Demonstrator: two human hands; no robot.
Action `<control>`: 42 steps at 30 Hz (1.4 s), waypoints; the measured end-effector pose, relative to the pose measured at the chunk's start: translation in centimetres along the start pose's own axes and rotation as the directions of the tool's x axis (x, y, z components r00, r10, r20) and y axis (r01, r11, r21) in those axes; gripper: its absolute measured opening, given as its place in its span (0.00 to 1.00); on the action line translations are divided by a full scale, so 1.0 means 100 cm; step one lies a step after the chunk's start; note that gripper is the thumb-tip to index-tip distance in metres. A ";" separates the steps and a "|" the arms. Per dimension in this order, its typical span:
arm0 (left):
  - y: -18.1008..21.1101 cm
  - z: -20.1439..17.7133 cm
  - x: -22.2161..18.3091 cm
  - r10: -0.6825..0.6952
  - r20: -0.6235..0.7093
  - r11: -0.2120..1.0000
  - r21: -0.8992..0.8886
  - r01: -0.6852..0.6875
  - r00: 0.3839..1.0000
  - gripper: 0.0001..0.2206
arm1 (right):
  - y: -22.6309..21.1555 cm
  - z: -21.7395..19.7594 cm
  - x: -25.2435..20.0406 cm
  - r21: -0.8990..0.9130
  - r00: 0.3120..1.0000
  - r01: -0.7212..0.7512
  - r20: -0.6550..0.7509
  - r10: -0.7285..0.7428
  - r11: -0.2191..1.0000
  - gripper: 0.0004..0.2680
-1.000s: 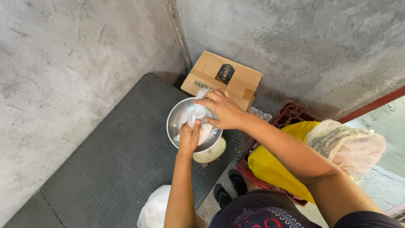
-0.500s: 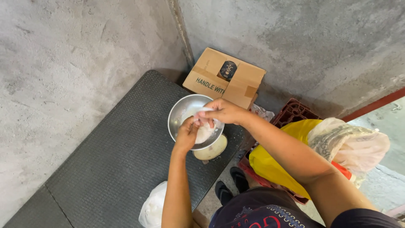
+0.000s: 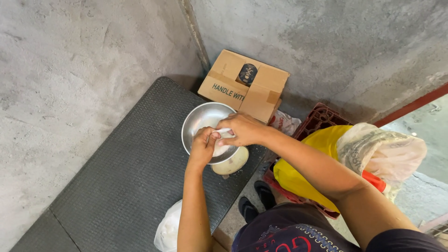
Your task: Measuring and bagging white powder from a large sack into small plastic bags using a scale and a scoop.
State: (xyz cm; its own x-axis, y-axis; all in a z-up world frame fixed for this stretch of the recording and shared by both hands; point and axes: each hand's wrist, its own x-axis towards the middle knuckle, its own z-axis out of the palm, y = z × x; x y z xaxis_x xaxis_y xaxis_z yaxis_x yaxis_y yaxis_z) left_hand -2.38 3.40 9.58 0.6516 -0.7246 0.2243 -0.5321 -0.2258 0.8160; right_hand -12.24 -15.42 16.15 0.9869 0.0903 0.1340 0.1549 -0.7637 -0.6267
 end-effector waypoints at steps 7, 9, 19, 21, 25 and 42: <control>0.029 -0.009 0.003 0.319 -0.162 0.913 0.316 -0.257 0.934 0.05 | 0.038 0.026 -0.019 0.426 0.961 -0.259 0.022 0.276 0.867 0.08; 0.036 -0.012 0.001 0.095 -0.200 0.971 0.234 -0.047 0.975 0.04 | 0.046 0.030 -0.029 0.901 0.957 -0.212 0.113 0.268 0.378 0.08; 0.102 -0.049 0.025 0.139 -0.187 0.974 -0.152 -0.168 0.973 0.06 | -0.019 0.111 -0.037 0.881 0.935 -0.341 0.282 -0.213 -0.330 0.10; 0.121 -0.062 0.023 0.177 -0.175 0.944 -0.247 -0.217 0.969 0.07 | 0.011 0.145 -0.013 0.870 0.953 -0.296 0.243 -0.179 -0.393 0.08; 0.104 -0.062 0.010 0.162 -0.171 0.924 -0.320 -0.210 0.972 0.07 | 0.023 0.066 0.029 0.934 0.989 -0.148 0.140 -0.047 -0.326 0.08; -0.016 0.005 0.016 -0.339 -0.301 0.871 -0.457 0.177 0.891 0.04 | -0.012 0.039 0.017 0.935 0.960 0.031 -0.127 0.251 0.353 0.13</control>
State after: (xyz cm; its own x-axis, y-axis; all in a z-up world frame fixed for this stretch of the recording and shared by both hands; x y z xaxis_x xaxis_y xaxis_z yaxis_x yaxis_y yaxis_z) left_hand -0.74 2.23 8.33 0.9238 -0.3737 0.0833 -0.1009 -0.0277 0.9945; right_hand -10.53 -11.89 14.10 0.9802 -0.1859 0.0686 0.1281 0.3304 -0.9351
